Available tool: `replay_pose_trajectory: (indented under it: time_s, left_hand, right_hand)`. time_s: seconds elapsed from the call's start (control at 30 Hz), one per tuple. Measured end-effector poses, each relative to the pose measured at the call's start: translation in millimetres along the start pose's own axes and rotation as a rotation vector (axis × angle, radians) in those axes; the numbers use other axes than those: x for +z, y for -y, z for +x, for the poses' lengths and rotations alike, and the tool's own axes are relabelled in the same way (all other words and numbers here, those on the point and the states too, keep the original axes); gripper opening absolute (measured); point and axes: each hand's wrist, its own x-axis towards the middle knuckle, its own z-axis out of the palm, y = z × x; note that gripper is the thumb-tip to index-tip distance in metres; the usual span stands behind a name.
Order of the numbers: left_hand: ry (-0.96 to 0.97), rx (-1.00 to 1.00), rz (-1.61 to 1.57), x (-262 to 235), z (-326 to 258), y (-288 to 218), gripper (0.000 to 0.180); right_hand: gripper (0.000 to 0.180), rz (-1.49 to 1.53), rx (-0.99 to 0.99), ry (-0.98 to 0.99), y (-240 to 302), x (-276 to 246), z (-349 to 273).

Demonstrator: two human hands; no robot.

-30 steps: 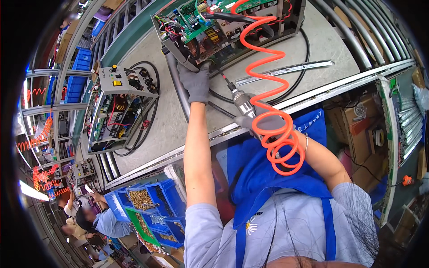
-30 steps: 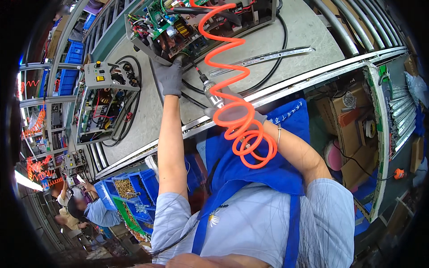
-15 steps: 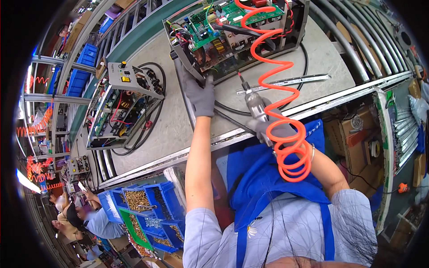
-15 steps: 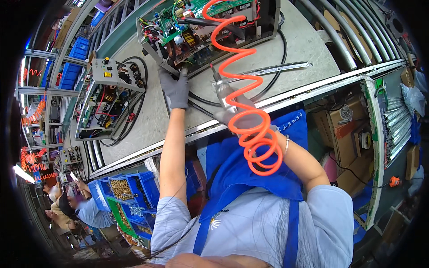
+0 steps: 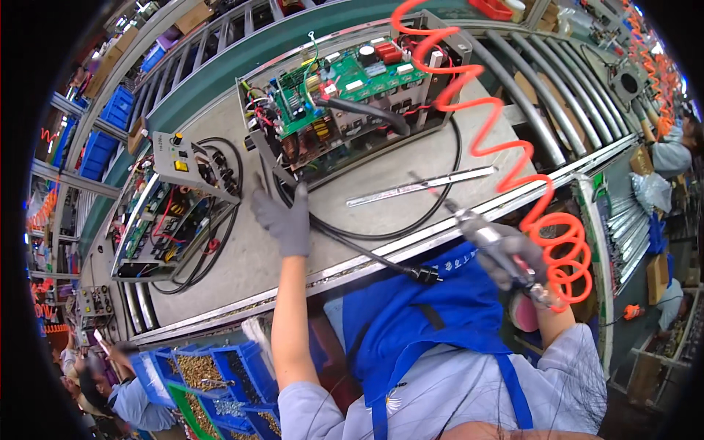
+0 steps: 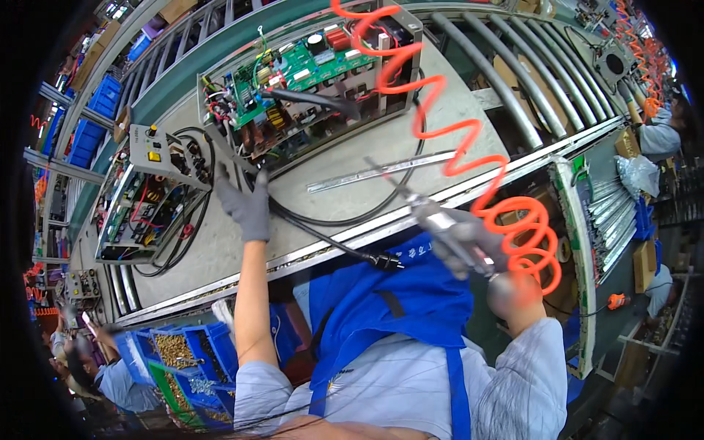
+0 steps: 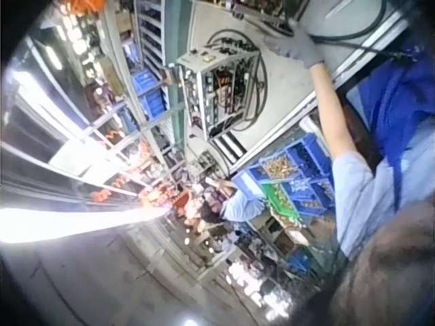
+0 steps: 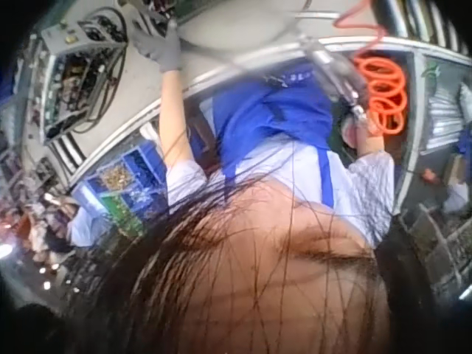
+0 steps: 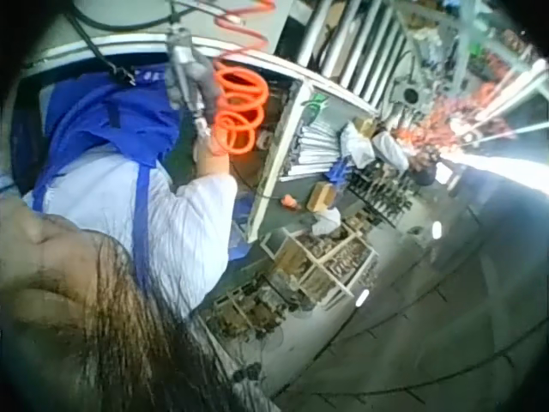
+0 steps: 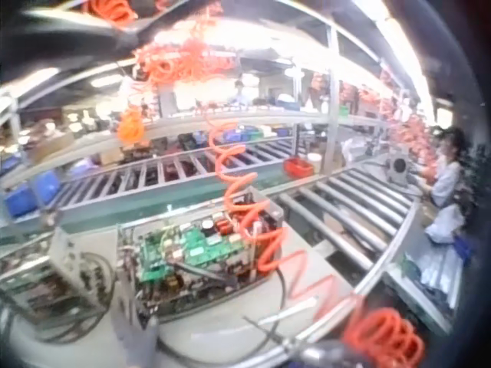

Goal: The person assembles an electronic device on a factory workbench, connecting wires to a circuit board and securing components. They use a pneumatic screwdriver to fasten a metal bracket and organize cables within the device's housing.

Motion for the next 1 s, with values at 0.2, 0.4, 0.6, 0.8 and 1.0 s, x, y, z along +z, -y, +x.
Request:
replay_pose_trajectory:
  time_s: [0.2,0.4,0.6,0.8,1.0]
  left_hand:
    - [0.182,0.452,-0.324,-18.8,-21.6,-45.9,0.050]
    - [0.555,0.658,-0.297,30.0,-41.4,-100.9,0.037]
    - [0.658,0.647,-0.202,40.0,-43.4,-91.5,0.034]
    - [0.835,0.498,-0.210,-14.3,-34.9,-104.8,0.036]
    - [0.977,0.464,-0.236,-112.2,-1.4,-87.2,0.038]
  right_hand:
    - [0.085,0.811,-0.108,0.422,22.0,-100.7,32.1]
    - [0.082,0.839,-0.154,0.586,86.7,-128.4,131.6]
    - [0.062,0.843,-0.231,0.633,64.0,-135.4,151.8]
    - [0.063,0.703,-0.167,0.467,32.1,-124.3,50.9]
    - [0.070,0.547,0.094,0.540,31.8,-120.2,57.7]
